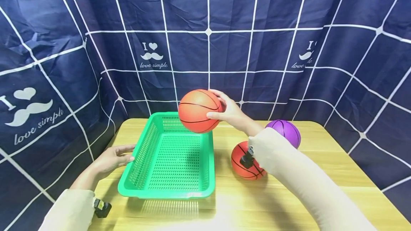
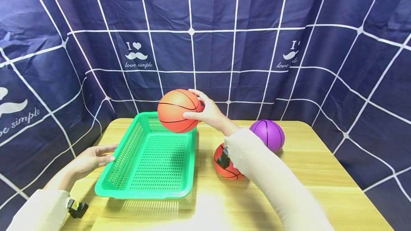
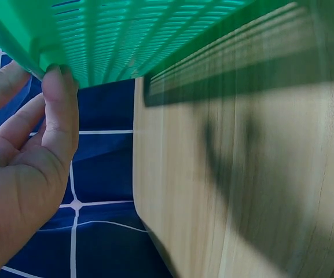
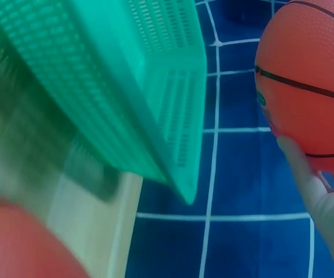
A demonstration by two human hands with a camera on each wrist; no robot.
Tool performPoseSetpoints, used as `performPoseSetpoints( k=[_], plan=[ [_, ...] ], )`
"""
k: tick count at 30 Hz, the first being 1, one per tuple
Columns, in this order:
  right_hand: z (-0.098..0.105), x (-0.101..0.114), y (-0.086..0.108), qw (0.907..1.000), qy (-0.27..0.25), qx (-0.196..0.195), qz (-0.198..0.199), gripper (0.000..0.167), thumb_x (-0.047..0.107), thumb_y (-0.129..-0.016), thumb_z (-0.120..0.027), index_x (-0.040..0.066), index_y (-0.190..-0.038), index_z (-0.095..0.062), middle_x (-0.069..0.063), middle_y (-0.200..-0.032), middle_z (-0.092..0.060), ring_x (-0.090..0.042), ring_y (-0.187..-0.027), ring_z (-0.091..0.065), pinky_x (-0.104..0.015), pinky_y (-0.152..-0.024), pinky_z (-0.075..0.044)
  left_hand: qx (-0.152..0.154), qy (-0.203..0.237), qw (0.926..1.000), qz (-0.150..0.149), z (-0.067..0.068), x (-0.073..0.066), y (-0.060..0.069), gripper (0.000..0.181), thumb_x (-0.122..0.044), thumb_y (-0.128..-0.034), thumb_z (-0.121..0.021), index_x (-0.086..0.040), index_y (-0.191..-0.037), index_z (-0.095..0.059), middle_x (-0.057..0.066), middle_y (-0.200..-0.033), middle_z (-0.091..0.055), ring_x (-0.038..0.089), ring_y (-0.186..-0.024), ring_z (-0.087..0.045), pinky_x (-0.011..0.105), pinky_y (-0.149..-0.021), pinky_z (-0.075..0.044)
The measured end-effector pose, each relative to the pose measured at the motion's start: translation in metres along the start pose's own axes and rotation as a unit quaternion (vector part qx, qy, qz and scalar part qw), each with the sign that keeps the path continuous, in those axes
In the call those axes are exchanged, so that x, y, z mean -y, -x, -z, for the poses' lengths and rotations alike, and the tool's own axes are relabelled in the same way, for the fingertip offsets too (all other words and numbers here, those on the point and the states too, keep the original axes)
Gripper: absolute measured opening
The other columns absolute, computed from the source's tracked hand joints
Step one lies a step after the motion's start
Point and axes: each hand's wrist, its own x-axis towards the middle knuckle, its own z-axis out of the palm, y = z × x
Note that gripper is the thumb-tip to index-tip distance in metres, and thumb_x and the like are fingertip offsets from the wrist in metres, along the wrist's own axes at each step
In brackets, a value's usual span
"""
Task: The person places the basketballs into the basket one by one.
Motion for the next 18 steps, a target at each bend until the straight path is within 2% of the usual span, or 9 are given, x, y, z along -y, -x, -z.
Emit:
performPoseSetpoints(
  k=[9, 18],
  plan=[
    [-0.037, -0.012, -0.026, 0.9992, 0.038, 0.000, -0.013, 0.080, 0.011, -0.076, -0.078, 0.017, -0.145, -0.039, -0.014, -0.126, -0.053, -0.027, -0.109, -0.056, -0.040, -0.090, -0.050, 0.001, 0.000, 1.0000, 0.001, 0.000, -0.001, -0.001, 0.062, -0.010, -0.0915, -0.063, 0.016, -0.139, -0.032, 0.034, -0.143, -0.031, 0.044, -0.126, -0.039, 0.044, -0.099, -0.043],
    [-0.071, -0.019, -0.045, 0.9983, 0.035, -0.018, -0.044, 0.081, 0.016, -0.075, -0.081, 0.017, -0.144, -0.040, -0.011, -0.124, -0.053, -0.025, -0.108, -0.056, -0.037, -0.081, -0.055, 0.001, 0.004, 1.0000, -0.001, 0.000, 0.000, -0.001, 0.062, -0.009, -0.0916, -0.063, 0.015, -0.140, -0.033, 0.034, -0.141, -0.034, 0.041, -0.124, -0.042, 0.040, -0.098, -0.045]
  ],
)
